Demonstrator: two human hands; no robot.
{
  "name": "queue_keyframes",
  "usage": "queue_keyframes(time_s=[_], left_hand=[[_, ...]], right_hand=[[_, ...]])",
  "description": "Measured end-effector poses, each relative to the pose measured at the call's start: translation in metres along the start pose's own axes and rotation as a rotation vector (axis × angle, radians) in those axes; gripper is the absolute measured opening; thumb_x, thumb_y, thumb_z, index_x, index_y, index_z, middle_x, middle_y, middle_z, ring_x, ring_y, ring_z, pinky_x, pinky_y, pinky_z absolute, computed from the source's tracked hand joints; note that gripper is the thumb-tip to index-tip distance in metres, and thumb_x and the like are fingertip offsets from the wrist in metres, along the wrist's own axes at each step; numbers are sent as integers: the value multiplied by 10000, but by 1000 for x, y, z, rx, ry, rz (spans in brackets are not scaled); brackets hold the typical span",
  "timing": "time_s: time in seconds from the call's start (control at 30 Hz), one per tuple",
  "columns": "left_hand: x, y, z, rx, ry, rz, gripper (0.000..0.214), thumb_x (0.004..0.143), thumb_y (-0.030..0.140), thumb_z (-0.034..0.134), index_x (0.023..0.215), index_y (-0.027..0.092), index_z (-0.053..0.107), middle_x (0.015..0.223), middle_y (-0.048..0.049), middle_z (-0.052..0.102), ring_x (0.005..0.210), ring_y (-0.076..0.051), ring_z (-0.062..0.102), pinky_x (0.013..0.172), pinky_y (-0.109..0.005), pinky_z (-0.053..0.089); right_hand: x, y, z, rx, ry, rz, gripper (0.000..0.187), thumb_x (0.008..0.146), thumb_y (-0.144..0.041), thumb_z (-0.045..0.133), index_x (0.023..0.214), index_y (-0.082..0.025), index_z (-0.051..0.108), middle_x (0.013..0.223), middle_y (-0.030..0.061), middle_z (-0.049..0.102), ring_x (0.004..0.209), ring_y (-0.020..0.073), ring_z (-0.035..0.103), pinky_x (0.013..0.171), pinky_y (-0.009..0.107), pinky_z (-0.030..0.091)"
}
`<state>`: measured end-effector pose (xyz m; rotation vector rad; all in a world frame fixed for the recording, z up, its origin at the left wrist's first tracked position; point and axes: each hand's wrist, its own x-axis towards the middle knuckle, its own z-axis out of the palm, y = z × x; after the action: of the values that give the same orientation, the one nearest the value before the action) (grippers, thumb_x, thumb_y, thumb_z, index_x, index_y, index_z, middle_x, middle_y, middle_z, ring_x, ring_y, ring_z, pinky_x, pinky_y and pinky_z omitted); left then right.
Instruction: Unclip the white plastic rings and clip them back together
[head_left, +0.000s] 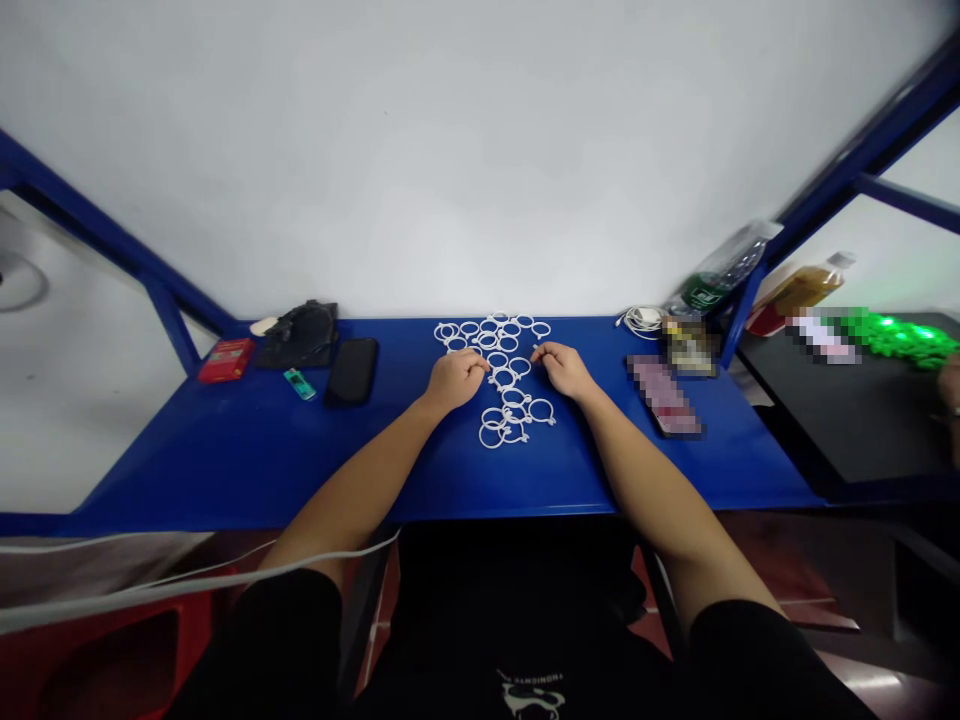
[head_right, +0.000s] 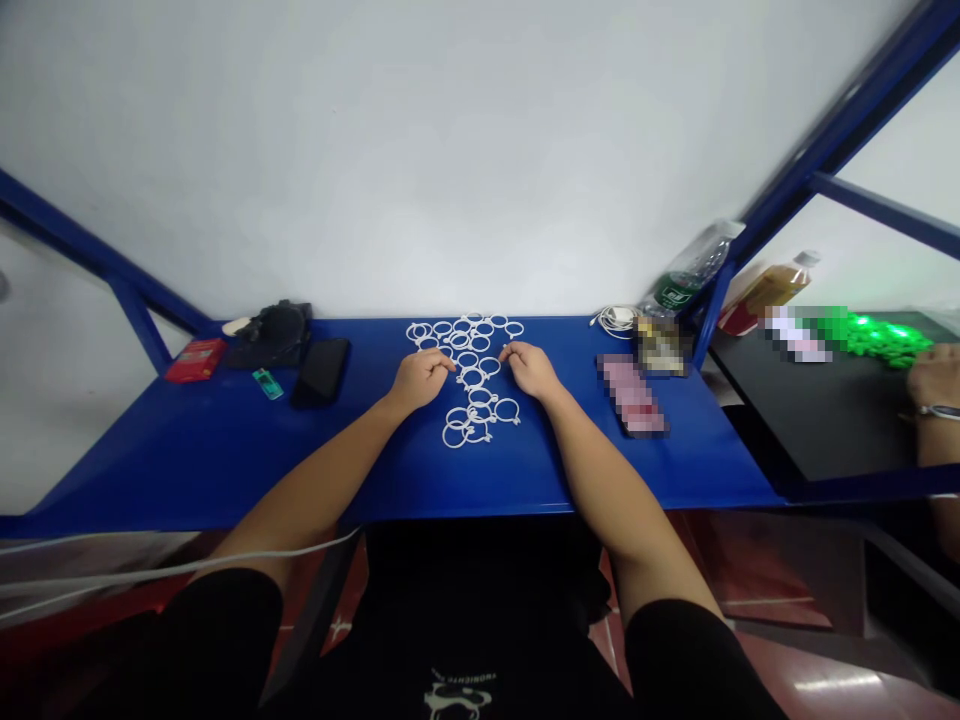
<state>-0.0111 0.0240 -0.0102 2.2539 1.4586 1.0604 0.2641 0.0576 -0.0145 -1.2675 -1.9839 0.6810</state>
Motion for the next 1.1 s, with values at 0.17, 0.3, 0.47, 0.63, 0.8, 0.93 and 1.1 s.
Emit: queue_keyframes(time_s=[0.17, 0.3, 0.47, 0.63, 0.8, 0.93, 1.1], left_hand=[[0, -1, 0, -16, -28, 41, 295, 875, 87, 521, 835, 213, 785, 913, -17, 789, 859, -186, 739, 839, -309, 570], [-3, -2, 2, -145, -31, 11, 338, 870, 50, 525, 1080, 201, 742, 936, -17, 809, 881, -185, 769, 844, -297, 585], [-4, -2, 1, -211, -57, 57, 307, 888, 62, 524, 1067, 187, 740, 944, -30, 822, 838, -172, 776, 803, -280, 590], [-9, 4, -3, -265, -62, 134, 260, 991, 198, 531, 1118, 187, 758, 706, 8, 752, 667, -143, 743, 635, -231, 537], [-13, 10, -2, -210, 53, 210, 304, 1020, 290, 573, 1267, 179, 710, 599, 50, 675, 518, -105, 618, 587, -223, 488], [-12, 11, -2, -183, 57, 234, 310, 995, 313, 619, 1267, 190, 703, 944, -30, 807, 517, -75, 559, 609, -233, 516], [-7, 10, -4, -101, 8, 171, 325, 1034, 394, 607, 1263, 200, 731, 1298, -96, 755, 813, -143, 715, 820, -303, 601]], right_hand=[[-2, -2, 2, 39, 9, -1, 247, 835, -179, 436, 829, -219, 680, 795, 20, 707, 760, 210, 634, 779, 327, 486], [-4, -3, 3, 79, 67, -11, 254, 829, -155, 443, 944, -223, 659, 771, 2, 696, 727, 205, 633, 758, 322, 494], [-10, -12, 5, 53, 10, -26, 365, 852, -131, 485, 1153, -206, 678, 890, 20, 788, 829, 218, 720, 839, 342, 534], [-14, -25, 0, -13, -48, -70, 295, 896, -151, 520, 1069, -206, 752, 950, 35, 824, 876, 217, 759, 843, 334, 553], [-17, -33, -10, -48, -97, -98, 292, 900, -168, 501, 950, -218, 784, 880, 18, 822, 827, 214, 761, 792, 325, 558], [-18, -33, -12, 26, -105, -137, 337, 820, -151, 535, 1041, -204, 784, 906, 18, 812, 775, 189, 728, 751, 302, 551], [-13, -17, -12, 7, 9, -93, 391, 783, -167, 575, 1120, -191, 773, 962, 39, 796, 701, 173, 665, 705, 308, 554]])
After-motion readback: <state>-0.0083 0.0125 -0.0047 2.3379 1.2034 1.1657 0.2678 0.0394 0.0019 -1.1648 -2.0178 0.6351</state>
